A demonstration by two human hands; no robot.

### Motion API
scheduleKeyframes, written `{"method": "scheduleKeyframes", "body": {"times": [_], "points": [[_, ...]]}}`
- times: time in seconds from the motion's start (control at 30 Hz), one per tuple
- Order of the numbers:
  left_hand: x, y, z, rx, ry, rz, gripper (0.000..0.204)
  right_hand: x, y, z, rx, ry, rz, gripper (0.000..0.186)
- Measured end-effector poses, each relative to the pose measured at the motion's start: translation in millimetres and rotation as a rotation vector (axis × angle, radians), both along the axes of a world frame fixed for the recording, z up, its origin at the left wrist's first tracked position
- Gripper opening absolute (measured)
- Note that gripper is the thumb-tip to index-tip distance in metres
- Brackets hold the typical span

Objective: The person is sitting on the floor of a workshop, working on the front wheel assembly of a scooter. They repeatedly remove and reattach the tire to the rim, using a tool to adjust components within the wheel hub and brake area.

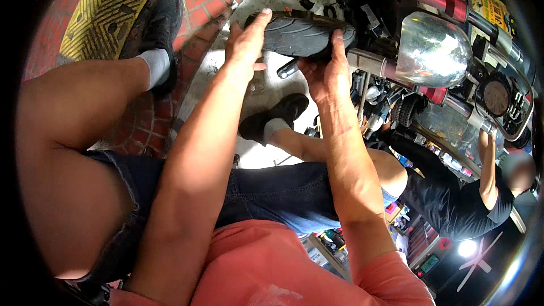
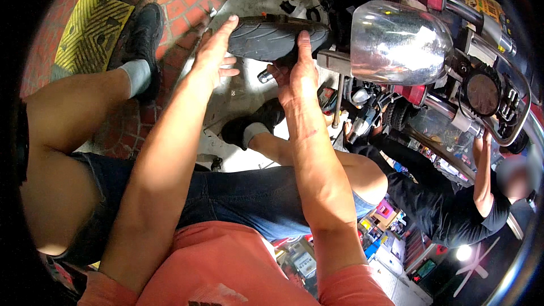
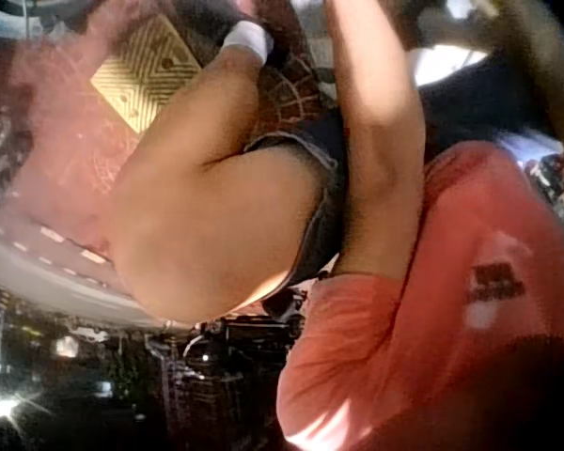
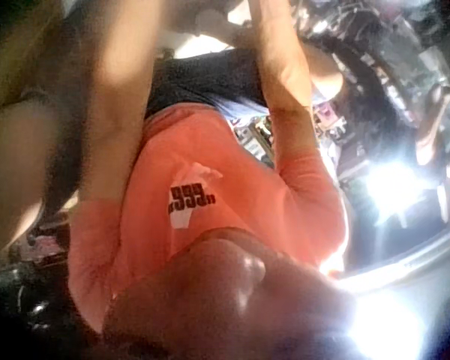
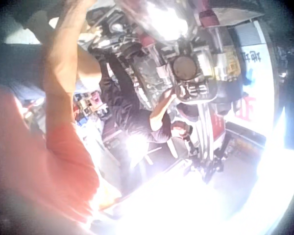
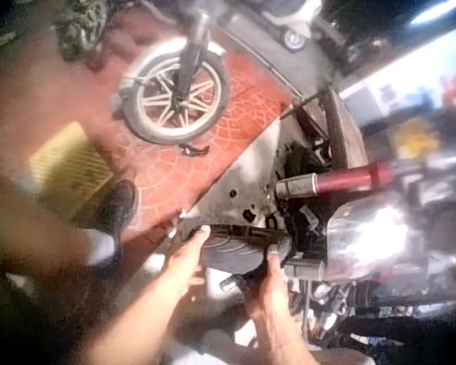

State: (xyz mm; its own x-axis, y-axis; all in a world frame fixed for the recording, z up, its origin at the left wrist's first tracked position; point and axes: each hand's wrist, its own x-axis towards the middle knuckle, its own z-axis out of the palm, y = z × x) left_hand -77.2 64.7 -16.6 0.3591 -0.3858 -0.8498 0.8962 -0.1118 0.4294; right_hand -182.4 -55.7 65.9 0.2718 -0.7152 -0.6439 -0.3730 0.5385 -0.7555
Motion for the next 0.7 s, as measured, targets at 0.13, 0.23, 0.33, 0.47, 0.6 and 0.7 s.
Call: {"method": "scheduleKeyframes", "body": {"times": [0.13, 0.23, 0.33, 0.47, 0.6, 0.7], "points": [[33.6, -0.9, -18.8, -0.181, 0.23, 0.047, 0.077, 13.2, 4.6, -0.2, -0.006, -0.036, 0.092, 0.064], [35.5, -3.9, -41.0, -0.17, 0.282, 0.063, 0.061, 15.1, 16.9, 1.2, 0.027, -0.065, 0.148, 0.065], [40.4, -9.5, -50.4, -0.158, 0.3, 0.071, 0.048, 20.1, 20.4, -6.3, 0.069, -0.143, 0.198, 0.051], [39.4, -19.5, -53.5, -0.198, 0.293, 0.033, 0.042, 15.9, 17.0, -0.3, 0.04, -0.227, 0.207, 0.039], [67.1, -16.1, -30.5, -0.191, 0.224, -0.049, 0.043, 25.8, 29.3, 10.2, -0.034, -0.304, 0.287, 0.041], [83.6, -23.4, -17.4, -0.212, 0.173, -0.137, 0.042, 26.9, 33.0, 19.0, -0.057, -0.355, 0.306, 0.052]]}}
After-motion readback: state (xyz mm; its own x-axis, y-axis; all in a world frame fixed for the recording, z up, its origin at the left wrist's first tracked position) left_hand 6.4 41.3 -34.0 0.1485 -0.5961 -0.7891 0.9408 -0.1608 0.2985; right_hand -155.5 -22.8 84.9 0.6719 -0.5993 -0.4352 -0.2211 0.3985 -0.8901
